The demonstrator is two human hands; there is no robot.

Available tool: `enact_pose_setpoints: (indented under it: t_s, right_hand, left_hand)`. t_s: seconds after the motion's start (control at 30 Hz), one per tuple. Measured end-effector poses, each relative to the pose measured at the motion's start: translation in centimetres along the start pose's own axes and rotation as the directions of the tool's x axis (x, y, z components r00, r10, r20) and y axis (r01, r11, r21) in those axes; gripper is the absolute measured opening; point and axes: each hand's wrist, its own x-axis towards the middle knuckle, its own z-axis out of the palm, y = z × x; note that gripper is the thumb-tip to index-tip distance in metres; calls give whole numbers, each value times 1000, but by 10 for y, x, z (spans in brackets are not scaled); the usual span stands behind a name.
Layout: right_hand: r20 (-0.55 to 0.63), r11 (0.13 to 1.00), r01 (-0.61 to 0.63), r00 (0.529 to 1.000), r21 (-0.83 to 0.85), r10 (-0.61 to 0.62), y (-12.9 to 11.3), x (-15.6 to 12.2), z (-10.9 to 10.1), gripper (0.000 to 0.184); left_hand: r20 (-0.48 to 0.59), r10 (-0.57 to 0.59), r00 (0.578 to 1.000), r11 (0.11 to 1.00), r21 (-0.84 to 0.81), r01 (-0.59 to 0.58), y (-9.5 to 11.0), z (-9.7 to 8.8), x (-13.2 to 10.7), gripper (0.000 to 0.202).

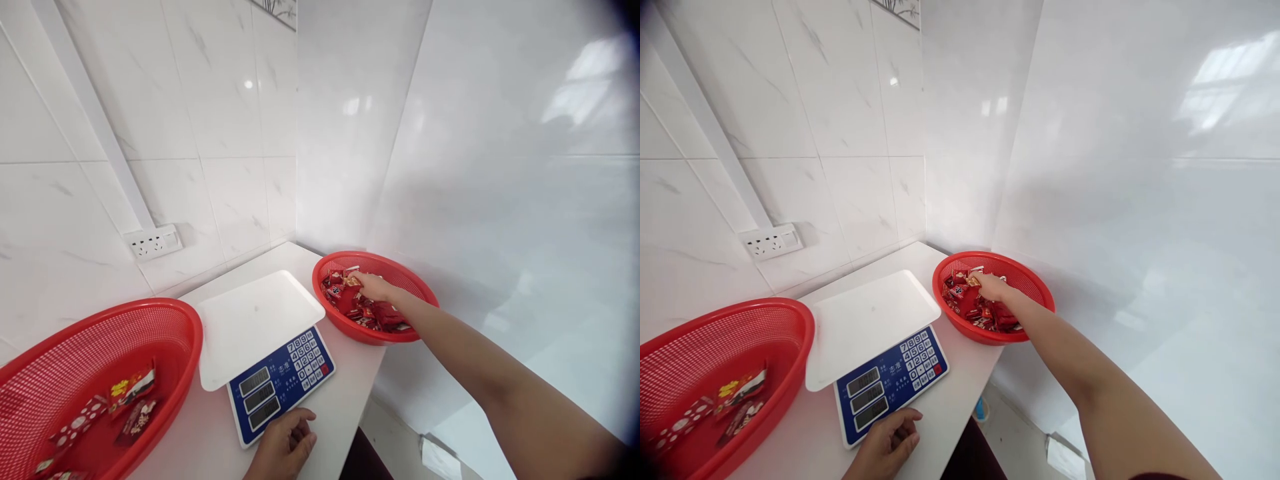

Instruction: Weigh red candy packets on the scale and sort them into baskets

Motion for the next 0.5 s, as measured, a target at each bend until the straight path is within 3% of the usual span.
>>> enact_pose_setpoints:
  t_s: [0.3,0.5]
  right_hand:
    - [-80,986,44,996,158,-31,3,-11,-12,42]
    - [-109,993,-6,994,122,19,5,-11,-15,43]
  left_hand:
    - [21,-23,1000,1000,19,23,10,-3,0,33]
    - [-5,-19,1000,1000,12,19,6,-1,-1,32]
